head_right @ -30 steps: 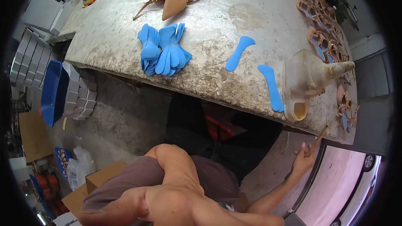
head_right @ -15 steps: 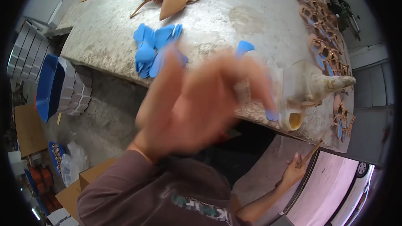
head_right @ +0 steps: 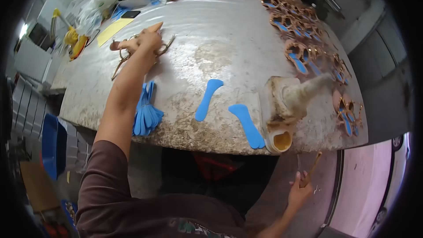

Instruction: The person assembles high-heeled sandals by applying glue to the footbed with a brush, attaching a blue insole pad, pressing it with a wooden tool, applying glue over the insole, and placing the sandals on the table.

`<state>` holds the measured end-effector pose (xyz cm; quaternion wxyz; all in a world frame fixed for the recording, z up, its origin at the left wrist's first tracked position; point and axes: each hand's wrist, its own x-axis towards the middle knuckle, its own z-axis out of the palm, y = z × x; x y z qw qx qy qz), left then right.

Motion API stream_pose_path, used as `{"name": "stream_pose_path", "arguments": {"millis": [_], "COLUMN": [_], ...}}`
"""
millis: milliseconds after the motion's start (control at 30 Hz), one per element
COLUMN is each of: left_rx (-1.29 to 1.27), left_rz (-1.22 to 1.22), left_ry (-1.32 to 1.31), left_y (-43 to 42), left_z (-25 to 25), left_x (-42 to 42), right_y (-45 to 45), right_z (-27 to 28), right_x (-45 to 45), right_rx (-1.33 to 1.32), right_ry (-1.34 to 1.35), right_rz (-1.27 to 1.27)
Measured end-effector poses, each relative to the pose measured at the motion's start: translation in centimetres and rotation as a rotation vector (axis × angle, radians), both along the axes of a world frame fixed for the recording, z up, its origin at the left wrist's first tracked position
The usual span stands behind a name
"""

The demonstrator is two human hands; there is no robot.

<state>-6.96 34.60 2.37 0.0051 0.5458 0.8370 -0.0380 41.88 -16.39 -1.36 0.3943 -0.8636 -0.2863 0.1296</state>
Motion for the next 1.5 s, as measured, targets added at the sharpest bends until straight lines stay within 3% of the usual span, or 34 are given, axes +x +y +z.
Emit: {"name": "stream_pose_path", "arguments": {"millis": [67, 133, 200, 267, 333, 433, 467, 500, 600, 700, 733, 800, 833, 900, 933, 1033, 1100, 1233, 1300, 1400, 1467, 1500], "left_rx": [-0.255, -0.179, 0.18, 0.502, 0.786, 1.043, 1.119, 1.064, 0.855, 0.771, 0.828, 0.767, 0.523, 0.541, 0.566, 0.411, 0.392, 0.355, 0.463, 0.018, -0.035, -0.086], "left_rz": [-0.169, -0.209, -0.184, -0.348, -0.55, -0.837, -0.873, -0.87, -0.877, -0.811, -0.678, -0.23, -0.086, -0.117, -0.146, -0.053, -0.046, 0.017, 0.048, 0.079, -0.048, -0.146], "left_ry": [0.01, 0.108, 0.073, 0.09, -0.17, -0.595, -0.55, -0.656, -0.637, -0.629, -0.705, -1.475, -1.586, -1.476, -1.436, -1.687, -1.732, -1.871, -1.989, -2.107, -2.272, -2.251], "left_y": [0.0, -1.8, -4.1, -10.6, -17.6, -27.2, -29.8, -32.1, -36.2, -40.9, -43.1, -47.3, -47.9, -46.0, -44.2, -40.7, -39.6, -40.1, -39.9, -38.3, -37.9, -37.3], "left_z": [1.5, 2.7, 4.4, 7.6, 9.6, 3.5, 0.4, -2.2, -5.8, -5.4, -5.5, -7.2, -6.4, -5.3, -5.2, -3.3, -2.6, -2.9, -4.3, -5.0, -2.7, -2.2], "left_x": [-1.3, 0.2, 1.7, 4.7, 7.6, 10.1, 10.6, 11.3, 11.2, 8.9, 9.1, 10.5, 10.8, 12.2, 12.8, 13.0, 12.7, 11.8, 11.8, 8.6, 8.6, 8.3], "right_y": [0.2, 0.0, -0.6, -1.2, -1.5, -1.3, -0.7, -0.2, 0.1, -0.5, -0.5, -0.4, 0.2, 1.9, 3.1, 9.2, 13.1, 18.9, 21.1, 22.0, 21.4, 20.8], "right_z": [0.3, 0.9, 1.1, 1.0, 0.9, 0.8, 1.0, 1.7, 3.3, 2.8, 2.6, 2.0, 2.6, 4.6, 5.9, 7.8, 9.8, 7.1, 7.1, 9.1, 9.8, 10.2], "right_x": [-0.2, -0.6, -0.7, -0.7, -1.0, -2.7, -3.5, -4.7, -7.2, -7.3, -7.3, -7.4, -8.0, -9.9, -11.1, -14.1, -18.0, -23.1, -23.3, -23.1, -23.0, -22.9], "right_rx": [0.025, 0.038, 0.035, 0.055, 0.076, 0.092, 0.109, 0.098, 0.105, 0.075, 0.07, 0.054, 0.061, 0.06, 0.177, 0.558, 0.491, 0.201, 0.186, 0.327, 0.558, 0.525], "right_ry": [0.036, 0.053, 0.072, 0.09, 0.091, 0.11, 0.119, 0.117, 0.172, 0.146, 0.148, 0.192, 0.191, 0.237, 0.084, -0.462, -0.534, -0.713, -0.732, -0.894, -0.834, -0.812], "right_rz": [0.035, 0.027, 0.026, 0.07, 0.078, 0.128, 0.163, 0.17, 0.232, 0.269, 0.278, 0.272, 0.282, 0.375, 0.525, 1.003, 1.173, 1.508, 1.524, 1.478, 1.422, 1.414]}}
